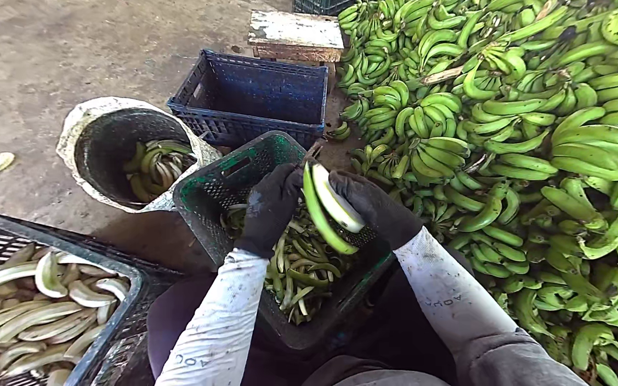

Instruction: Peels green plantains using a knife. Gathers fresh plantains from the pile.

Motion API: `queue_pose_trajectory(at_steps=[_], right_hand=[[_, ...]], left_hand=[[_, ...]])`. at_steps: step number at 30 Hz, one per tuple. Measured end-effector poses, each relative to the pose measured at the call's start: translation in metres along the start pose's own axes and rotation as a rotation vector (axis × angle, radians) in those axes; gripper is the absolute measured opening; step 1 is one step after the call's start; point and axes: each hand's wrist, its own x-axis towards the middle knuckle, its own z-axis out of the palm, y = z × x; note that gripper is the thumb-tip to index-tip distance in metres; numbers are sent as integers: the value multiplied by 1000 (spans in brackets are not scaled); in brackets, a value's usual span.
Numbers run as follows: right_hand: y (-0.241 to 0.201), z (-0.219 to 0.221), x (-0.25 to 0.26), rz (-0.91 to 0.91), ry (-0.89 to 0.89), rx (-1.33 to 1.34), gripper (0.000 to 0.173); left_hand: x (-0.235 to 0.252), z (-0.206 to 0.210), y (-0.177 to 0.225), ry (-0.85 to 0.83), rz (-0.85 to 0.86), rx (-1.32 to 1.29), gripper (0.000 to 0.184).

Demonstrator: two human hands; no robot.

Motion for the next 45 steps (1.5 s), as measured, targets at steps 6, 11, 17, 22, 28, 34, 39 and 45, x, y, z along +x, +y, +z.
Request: queue_pose_trajectory(at_steps=[6,11,17,22,28,34,39,45], right_hand=[[21,-5,16,200,143,754,51],[41,-31,23,82,157,1099,49],[46,-34,19,114,113,998,48],[25,-4,11,47,327,342,29],[25,-5,16,111,12,753,44],[30,-37,22,75,53,944,58],[40,-51,24,22,63,949,39],[50,-31,24,-14,128,720,33]], left_hand=[[-1,1,-7,-15,126,23,49],[-11,28,-6,91,562,202,52],[-15,45,-2,124,611,260,46],[-9,45,-1,-34,101,-13,42],[1,29,-23,-35,-377,-361,47],[-11,13,-6,-35,-86,-187,47],[-28,30,7,-113,369,-120,46],[-23,49,10,-32,229,66,43]])
